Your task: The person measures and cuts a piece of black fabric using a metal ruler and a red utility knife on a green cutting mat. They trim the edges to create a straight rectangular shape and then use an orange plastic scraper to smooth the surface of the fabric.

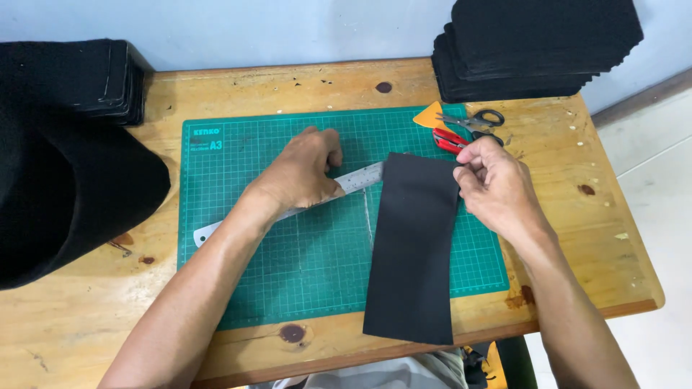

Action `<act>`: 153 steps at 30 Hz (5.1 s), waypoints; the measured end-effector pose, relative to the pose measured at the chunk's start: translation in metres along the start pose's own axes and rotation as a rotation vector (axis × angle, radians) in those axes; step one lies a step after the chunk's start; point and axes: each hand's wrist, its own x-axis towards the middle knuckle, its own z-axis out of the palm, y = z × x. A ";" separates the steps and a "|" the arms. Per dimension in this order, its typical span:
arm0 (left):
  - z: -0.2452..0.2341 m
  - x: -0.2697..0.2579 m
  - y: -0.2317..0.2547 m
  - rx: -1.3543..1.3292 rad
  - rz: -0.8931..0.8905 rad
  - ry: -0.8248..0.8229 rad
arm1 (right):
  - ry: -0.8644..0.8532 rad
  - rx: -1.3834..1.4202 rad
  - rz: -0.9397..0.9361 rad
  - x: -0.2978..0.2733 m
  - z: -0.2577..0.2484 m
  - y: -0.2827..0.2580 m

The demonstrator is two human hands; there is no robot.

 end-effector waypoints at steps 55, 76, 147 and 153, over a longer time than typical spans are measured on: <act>0.025 0.009 -0.004 -0.309 0.120 0.096 | 0.051 0.041 -0.246 0.102 0.085 -0.026; 0.033 0.004 0.007 0.253 0.267 0.006 | -0.187 -0.019 -0.360 -0.062 0.034 -0.015; 0.040 0.003 0.029 0.498 0.204 -0.210 | -0.128 -0.288 -0.519 0.019 0.034 -0.039; 0.035 0.002 0.031 0.507 0.203 -0.240 | 0.030 -0.333 -0.383 0.099 0.077 -0.042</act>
